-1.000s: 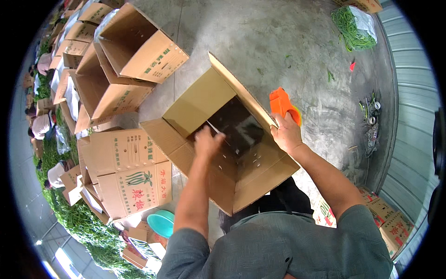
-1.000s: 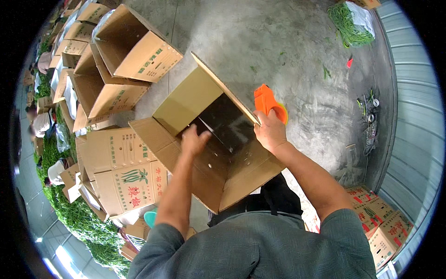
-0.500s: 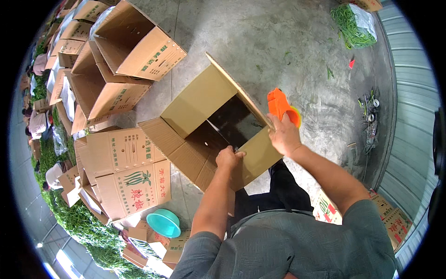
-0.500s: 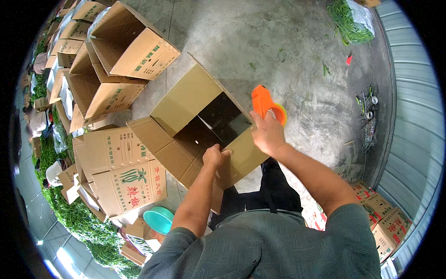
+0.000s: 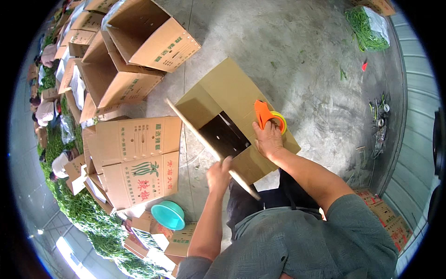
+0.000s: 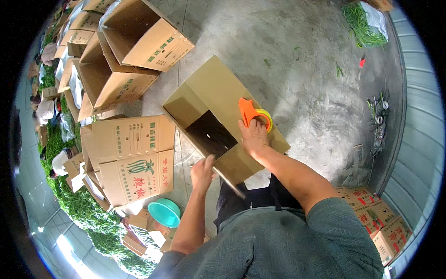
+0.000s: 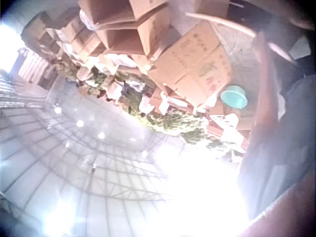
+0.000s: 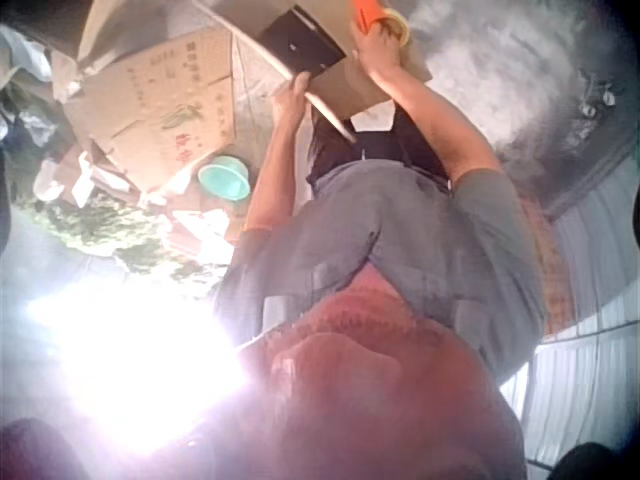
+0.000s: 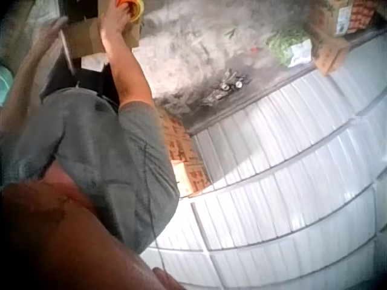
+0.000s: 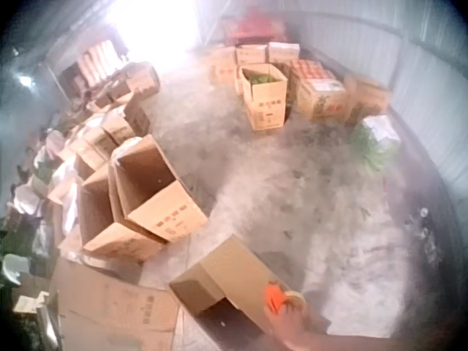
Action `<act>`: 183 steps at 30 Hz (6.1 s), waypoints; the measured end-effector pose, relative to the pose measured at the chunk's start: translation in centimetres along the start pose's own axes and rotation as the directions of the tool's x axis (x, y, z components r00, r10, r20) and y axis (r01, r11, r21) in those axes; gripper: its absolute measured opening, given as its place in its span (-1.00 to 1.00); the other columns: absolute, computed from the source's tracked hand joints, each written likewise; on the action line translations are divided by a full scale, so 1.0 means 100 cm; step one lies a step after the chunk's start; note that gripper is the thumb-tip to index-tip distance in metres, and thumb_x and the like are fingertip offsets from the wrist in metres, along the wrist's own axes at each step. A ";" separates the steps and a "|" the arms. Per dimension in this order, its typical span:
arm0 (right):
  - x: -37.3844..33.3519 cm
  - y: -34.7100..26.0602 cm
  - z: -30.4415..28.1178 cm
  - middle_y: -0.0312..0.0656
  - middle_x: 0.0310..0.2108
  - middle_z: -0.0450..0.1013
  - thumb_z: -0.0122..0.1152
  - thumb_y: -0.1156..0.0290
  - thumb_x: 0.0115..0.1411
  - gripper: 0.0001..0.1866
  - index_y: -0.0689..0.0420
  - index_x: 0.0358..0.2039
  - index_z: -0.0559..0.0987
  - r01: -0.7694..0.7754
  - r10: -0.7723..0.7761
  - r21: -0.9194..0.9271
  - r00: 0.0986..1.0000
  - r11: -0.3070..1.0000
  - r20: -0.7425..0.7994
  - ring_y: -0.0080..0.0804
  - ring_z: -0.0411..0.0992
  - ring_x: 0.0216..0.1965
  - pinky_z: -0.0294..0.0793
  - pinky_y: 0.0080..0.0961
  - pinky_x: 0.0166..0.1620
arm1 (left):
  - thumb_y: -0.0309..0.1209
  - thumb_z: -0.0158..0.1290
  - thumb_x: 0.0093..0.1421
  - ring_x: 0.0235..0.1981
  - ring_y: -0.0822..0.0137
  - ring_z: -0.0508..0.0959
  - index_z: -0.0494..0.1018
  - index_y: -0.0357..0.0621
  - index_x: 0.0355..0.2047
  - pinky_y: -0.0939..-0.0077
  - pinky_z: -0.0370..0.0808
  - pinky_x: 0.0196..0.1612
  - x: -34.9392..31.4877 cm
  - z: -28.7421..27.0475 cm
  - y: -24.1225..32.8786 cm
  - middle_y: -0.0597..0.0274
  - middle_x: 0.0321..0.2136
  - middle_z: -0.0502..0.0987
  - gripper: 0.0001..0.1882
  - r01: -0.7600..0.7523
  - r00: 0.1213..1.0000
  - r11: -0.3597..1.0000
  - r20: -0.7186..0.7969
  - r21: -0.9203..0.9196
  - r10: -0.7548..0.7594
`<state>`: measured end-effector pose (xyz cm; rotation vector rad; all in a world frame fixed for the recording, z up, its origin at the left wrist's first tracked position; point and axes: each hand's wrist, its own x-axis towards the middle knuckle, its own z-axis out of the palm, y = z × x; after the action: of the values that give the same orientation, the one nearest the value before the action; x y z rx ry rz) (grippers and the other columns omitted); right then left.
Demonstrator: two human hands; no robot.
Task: The person assembles flat cardboard sheets into boxes by folding the sides and sealing the seams with a handheld tape dispenser. The person repeats this process for multiple boxes in a warehouse setting.
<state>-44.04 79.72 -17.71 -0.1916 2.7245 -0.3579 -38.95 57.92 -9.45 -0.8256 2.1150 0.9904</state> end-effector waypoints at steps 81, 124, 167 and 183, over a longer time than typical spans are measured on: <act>-0.155 0.067 0.248 -0.12 -0.22 0.64 0.25 0.14 0.22 -0.65 0.02 -0.04 0.60 -0.394 0.437 0.578 0.897 0.714 0.072 -0.07 0.58 -0.07 0.56 -0.24 -0.08 | 0.10 0.09 0.24 0.38 -0.24 0.13 0.27 -0.21 0.30 -0.16 0.09 0.39 0.316 0.028 0.109 -0.22 0.30 0.27 -0.20 -0.477 0.219 0.219 -0.126 0.851 0.968; 0.137 -0.059 -0.055 -0.02 -0.33 0.60 0.31 0.07 0.10 -0.47 -0.01 0.06 0.52 0.419 -0.441 0.162 0.746 0.893 0.499 0.04 0.58 -0.29 0.56 -0.12 -0.20 | 0.06 -0.21 0.44 -0.12 -0.30 0.58 0.53 -0.29 -0.02 -0.08 0.48 -0.04 0.184 0.036 -0.040 -0.29 -0.20 0.61 -0.39 0.005 0.877 0.931 -0.446 -0.364 -0.180; 0.020 0.169 0.030 0.04 -0.08 0.58 0.32 0.14 0.17 -0.43 0.06 0.13 0.42 -0.406 0.365 0.394 0.914 0.825 0.178 0.08 0.57 -0.08 0.53 -0.16 0.01 | 0.12 0.00 0.35 0.04 0.05 0.58 0.47 -0.38 0.11 0.21 0.45 0.10 0.096 0.066 -0.101 -0.15 0.03 0.57 -0.29 0.475 0.880 0.818 0.200 -0.325 -0.431; 0.129 0.012 -0.136 -0.03 -0.16 0.61 0.43 0.12 0.05 -0.37 0.13 0.10 0.51 0.426 -0.633 0.554 0.730 0.715 0.256 0.02 0.59 -0.24 0.59 -0.25 -0.16 | -0.41 0.09 0.36 -0.38 0.50 0.46 0.55 -0.46 -0.07 0.62 0.38 -0.28 0.135 0.006 0.037 0.28 -0.38 0.57 -0.71 0.290 0.832 0.253 0.373 -0.923 0.411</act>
<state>-61.31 81.55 -10.50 -0.8482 2.0087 -0.9915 -49.49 56.76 -18.61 -0.7822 0.7677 2.3640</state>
